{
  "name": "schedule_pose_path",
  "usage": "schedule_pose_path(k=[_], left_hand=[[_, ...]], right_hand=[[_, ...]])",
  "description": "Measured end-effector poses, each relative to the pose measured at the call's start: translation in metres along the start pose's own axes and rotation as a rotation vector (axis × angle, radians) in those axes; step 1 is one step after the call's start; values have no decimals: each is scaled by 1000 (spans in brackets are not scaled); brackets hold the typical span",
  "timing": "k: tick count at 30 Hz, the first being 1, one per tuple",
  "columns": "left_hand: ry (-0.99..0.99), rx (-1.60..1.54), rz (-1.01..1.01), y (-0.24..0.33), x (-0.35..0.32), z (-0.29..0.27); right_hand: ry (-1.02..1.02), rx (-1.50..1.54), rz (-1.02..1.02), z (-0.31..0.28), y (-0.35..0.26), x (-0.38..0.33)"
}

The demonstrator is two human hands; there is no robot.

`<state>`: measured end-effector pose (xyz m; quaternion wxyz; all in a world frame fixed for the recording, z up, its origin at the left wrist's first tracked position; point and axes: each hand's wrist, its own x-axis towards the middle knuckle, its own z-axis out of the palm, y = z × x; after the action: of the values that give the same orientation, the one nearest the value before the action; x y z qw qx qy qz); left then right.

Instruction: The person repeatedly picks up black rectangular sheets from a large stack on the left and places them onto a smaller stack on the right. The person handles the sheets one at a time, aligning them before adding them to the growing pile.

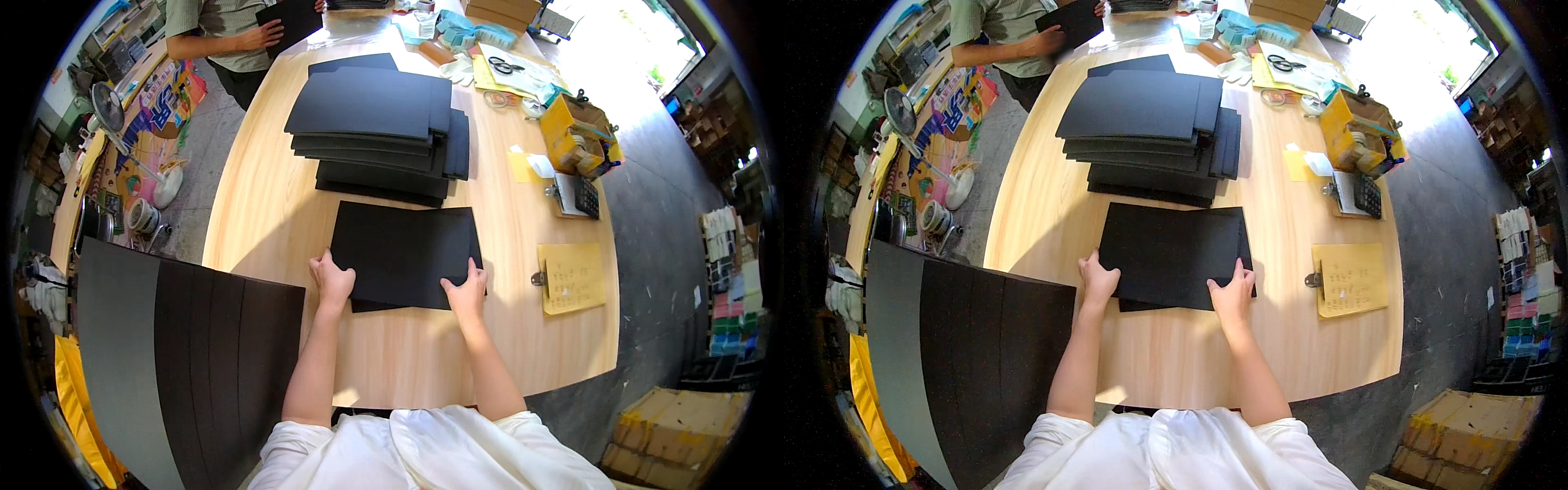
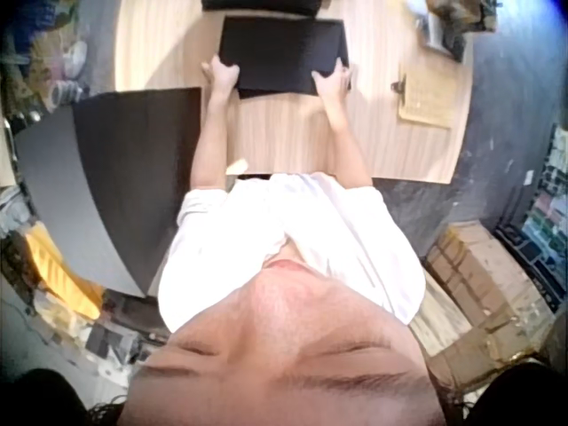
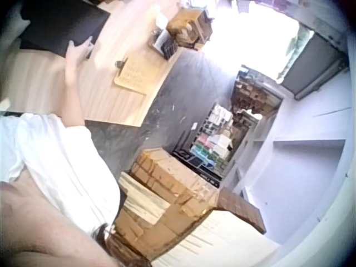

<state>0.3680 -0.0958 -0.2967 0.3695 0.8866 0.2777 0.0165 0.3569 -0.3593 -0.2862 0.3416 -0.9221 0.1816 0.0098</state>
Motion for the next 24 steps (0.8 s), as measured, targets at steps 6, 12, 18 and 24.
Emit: schedule_pose_path(k=[6, 12, 18, 24], left_hand=[[43, -46, 16, -7, -8, 2], [20, -53, 10, -11, -3, 2], [18, -47, 40, 1, -7, -1], [7, -18, 19, -3, -9, 12]], right_hand=[[25, 51, -38, -3, -1, 2], [-31, 50, 20, -2, -2, 0], [44, 84, -8, 1, 7, -2], [25, -9, -42, 2, 14, -2]])
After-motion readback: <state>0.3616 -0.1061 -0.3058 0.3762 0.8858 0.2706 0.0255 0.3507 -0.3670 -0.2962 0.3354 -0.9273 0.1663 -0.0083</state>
